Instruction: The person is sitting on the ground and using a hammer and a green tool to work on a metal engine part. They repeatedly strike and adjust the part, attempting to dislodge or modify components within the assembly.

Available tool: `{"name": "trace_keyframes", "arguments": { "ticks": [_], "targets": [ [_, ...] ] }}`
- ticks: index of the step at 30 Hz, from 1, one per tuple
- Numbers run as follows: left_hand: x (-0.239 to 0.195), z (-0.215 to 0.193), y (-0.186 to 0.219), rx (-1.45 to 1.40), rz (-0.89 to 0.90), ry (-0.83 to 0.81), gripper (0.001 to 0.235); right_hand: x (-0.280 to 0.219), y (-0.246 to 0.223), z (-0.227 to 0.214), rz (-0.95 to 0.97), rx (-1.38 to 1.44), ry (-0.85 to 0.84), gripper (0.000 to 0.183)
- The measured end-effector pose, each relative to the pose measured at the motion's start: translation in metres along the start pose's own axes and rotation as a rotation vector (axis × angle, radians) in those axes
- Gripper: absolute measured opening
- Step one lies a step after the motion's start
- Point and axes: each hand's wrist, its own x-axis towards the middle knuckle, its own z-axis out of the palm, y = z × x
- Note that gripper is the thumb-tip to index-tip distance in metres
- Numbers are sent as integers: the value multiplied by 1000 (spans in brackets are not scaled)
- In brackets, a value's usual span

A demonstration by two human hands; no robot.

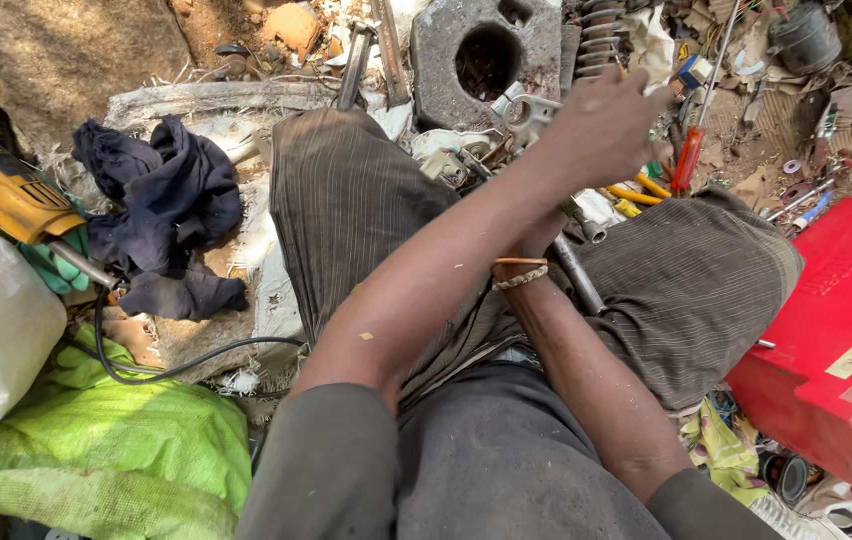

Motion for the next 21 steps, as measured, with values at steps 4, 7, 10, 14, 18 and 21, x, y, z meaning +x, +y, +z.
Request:
{"name": "trace_keyframes", "arguments": {
  "ticks": [4,7,10,14,18,21],
  "targets": [
    [-28,47,3,-54,-8,-593,14,18,17,-3,-24,-122,-29,14],
    [-42,53,-5,-128,-30,-471,23,21,37,-24,-141,-238,-103,12],
    [-38,25,-17,-152,-98,-415,28,19,13,-45,-425,-446,-262,11],
    [-50,-77,-23,-22,-197,-238,23,47,-100,-36,-830,-1037,-738,9],
    [-100,-176,43,-86,-551,-851,25,107,-172,28,-1547,-2181,-2119,42],
    [-83,-177,99,-287,-576,-1121,28,103,-157,50,-1546,-2188,-2006,32]
  ]
}}
